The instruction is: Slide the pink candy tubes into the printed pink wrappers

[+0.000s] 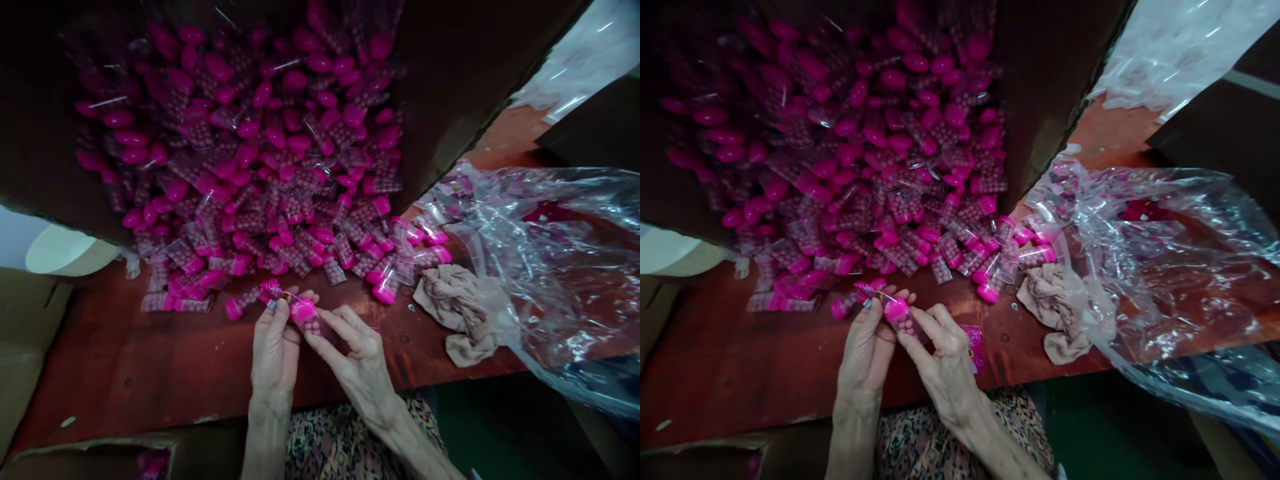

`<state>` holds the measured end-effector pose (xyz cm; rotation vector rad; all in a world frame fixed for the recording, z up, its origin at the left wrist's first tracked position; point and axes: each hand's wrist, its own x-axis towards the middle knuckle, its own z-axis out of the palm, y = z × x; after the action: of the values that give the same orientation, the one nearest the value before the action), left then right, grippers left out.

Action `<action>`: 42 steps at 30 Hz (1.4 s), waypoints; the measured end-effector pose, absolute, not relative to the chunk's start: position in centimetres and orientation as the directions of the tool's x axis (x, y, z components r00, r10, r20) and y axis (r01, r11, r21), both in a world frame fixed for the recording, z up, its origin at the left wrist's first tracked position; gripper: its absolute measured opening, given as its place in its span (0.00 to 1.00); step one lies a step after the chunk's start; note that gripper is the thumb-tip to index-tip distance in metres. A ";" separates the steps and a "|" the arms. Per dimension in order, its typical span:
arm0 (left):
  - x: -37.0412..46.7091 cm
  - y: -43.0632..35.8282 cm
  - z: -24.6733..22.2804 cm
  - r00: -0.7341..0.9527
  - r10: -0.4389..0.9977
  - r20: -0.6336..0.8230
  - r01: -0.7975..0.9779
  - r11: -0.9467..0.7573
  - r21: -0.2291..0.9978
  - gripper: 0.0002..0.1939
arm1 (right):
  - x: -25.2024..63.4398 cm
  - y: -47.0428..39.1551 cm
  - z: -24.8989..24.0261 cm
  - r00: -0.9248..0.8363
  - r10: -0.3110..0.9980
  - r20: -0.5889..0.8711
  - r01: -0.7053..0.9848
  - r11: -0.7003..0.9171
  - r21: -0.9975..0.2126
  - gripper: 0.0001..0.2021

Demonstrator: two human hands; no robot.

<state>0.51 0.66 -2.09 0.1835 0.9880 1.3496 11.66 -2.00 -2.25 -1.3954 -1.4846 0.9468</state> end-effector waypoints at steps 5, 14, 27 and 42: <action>0.2 0.6 -2.1 -0.070 0.884 -0.463 -0.716 0.279 0.640 0.13 | 12.0 -1.9 -1.5 -0.050 0.998 0.029 0.294 0.043 -0.955 0.07; 1.2 0.3 -3.2 -0.219 0.853 -0.473 -0.727 0.180 0.662 0.12 | 11.8 -2.4 -2.4 0.022 0.990 0.139 0.366 0.121 -0.923 0.12; 0.7 0.3 -3.4 -0.024 0.854 -0.520 -0.761 0.322 0.563 0.13 | 12.1 -2.5 -1.9 0.014 0.996 0.090 0.342 0.080 -0.936 0.11; 1.2 -0.2 -4.0 -0.076 0.879 -0.471 -0.713 0.282 0.642 0.08 | 11.4 -3.0 -3.6 0.022 0.986 0.165 0.375 0.145 -0.916 0.13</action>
<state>1.21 -0.17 -4.05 0.2153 0.9763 1.3313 11.38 -3.02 -3.61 -1.3805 -1.5101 0.8457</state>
